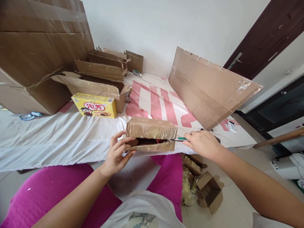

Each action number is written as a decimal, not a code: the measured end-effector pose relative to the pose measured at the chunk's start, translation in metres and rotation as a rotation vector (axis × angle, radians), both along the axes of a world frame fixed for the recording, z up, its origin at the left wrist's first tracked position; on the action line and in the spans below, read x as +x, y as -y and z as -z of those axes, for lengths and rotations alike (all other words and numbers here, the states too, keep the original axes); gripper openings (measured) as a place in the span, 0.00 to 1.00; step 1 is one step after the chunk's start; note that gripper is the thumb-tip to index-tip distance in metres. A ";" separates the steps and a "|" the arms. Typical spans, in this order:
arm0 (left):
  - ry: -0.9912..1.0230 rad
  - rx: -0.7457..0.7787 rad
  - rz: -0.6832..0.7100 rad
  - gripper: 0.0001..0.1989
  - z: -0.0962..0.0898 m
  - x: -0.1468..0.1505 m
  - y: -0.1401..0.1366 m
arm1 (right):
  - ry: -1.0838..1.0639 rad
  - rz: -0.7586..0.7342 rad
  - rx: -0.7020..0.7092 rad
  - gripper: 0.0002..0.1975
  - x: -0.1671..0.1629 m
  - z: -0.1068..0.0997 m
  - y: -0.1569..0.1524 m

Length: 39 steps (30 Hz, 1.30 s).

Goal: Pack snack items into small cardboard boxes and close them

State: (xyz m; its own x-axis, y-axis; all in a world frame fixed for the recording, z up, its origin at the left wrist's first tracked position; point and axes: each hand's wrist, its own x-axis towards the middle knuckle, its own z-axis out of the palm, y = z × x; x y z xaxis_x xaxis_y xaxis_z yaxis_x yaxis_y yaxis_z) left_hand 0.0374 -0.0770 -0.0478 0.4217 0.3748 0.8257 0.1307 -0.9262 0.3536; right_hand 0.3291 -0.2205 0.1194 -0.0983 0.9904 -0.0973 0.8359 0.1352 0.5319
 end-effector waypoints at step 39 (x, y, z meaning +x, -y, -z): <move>0.066 -0.087 -0.147 0.02 0.009 -0.001 -0.004 | -0.912 0.306 -0.203 0.20 0.026 0.063 -0.001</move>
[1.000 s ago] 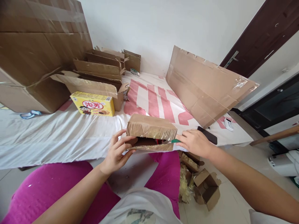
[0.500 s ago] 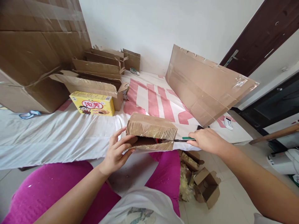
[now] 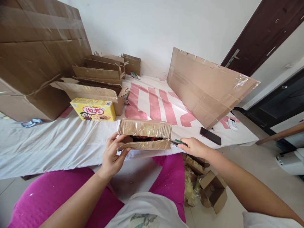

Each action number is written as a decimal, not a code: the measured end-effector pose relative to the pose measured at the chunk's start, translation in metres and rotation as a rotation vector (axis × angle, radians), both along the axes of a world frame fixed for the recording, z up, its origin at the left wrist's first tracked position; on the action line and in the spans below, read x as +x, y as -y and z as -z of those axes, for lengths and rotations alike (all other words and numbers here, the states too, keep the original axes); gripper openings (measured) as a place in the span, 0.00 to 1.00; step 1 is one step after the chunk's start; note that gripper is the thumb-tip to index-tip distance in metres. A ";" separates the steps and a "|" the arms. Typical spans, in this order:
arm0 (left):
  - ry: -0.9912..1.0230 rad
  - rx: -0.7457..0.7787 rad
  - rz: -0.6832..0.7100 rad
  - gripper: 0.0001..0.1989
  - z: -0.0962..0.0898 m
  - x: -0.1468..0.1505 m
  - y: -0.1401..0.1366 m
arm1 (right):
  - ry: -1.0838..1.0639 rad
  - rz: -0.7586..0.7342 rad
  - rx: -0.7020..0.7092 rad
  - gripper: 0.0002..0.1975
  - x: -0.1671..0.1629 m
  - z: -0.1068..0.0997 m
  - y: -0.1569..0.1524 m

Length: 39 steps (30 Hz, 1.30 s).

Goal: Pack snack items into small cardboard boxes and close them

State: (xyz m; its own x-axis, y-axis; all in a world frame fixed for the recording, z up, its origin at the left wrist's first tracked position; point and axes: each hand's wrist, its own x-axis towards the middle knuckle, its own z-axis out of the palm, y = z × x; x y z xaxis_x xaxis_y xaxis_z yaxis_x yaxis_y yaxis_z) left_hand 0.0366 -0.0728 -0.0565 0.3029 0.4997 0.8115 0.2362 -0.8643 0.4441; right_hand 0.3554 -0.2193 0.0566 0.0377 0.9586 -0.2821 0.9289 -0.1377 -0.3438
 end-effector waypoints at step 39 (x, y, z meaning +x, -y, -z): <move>-0.142 0.190 0.029 0.10 -0.042 -0.019 -0.001 | 0.668 -0.166 0.487 0.24 -0.010 -0.008 -0.053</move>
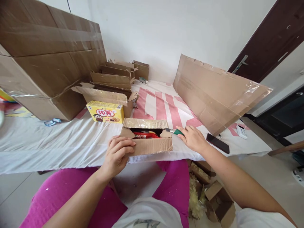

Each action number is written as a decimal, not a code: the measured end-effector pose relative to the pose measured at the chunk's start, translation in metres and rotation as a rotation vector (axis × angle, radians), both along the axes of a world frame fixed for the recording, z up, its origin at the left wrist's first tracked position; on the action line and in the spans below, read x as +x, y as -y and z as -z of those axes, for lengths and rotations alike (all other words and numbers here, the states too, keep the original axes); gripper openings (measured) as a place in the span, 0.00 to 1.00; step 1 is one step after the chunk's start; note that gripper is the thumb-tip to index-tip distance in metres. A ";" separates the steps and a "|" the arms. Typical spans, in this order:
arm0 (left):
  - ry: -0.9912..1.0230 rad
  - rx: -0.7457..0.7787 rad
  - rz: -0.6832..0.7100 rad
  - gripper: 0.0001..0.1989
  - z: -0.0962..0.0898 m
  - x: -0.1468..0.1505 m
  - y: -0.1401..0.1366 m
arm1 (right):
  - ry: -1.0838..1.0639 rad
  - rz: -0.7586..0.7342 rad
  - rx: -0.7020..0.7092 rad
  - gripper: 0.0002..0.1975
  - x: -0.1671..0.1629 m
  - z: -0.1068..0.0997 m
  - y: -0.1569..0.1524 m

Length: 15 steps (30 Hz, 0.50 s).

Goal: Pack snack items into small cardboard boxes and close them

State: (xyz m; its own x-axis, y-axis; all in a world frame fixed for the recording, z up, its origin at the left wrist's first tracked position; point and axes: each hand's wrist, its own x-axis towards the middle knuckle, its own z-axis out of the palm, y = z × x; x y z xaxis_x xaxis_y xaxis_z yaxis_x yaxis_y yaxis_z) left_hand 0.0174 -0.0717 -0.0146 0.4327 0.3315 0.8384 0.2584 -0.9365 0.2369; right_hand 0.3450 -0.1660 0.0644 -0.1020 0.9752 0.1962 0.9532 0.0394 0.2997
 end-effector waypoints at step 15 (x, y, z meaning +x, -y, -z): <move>-0.793 -0.115 -0.250 0.23 -0.113 0.082 -0.017 | -0.130 -0.009 -0.101 0.23 0.001 -0.006 -0.001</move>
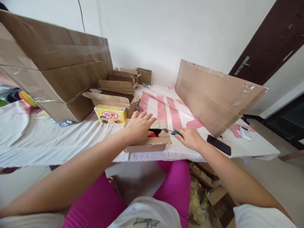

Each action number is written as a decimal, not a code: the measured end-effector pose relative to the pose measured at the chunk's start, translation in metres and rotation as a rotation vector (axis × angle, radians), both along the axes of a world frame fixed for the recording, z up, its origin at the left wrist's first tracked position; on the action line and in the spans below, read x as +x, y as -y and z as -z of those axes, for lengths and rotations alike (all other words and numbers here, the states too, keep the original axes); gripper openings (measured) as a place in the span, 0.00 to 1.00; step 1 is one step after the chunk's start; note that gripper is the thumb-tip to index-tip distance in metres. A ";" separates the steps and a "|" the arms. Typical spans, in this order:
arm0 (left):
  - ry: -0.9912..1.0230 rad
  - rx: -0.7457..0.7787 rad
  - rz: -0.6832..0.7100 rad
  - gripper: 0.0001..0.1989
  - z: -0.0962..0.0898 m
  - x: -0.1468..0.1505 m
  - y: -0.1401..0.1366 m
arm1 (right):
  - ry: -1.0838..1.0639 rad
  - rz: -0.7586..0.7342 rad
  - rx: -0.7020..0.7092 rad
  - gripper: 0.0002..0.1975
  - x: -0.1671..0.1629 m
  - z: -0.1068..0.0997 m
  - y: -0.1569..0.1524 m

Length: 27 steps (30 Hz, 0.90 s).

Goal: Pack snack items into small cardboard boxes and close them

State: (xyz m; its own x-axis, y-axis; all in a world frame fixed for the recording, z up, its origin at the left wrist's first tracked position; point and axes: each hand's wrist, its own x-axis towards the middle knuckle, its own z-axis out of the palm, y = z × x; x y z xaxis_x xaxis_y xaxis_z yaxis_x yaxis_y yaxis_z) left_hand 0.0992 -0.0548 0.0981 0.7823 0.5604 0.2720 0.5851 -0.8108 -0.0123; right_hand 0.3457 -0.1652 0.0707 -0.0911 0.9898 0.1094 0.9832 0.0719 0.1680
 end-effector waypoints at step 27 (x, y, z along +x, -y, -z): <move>-0.085 -0.064 -0.016 0.13 0.027 0.031 -0.042 | -0.012 0.010 0.061 0.22 0.035 0.015 -0.023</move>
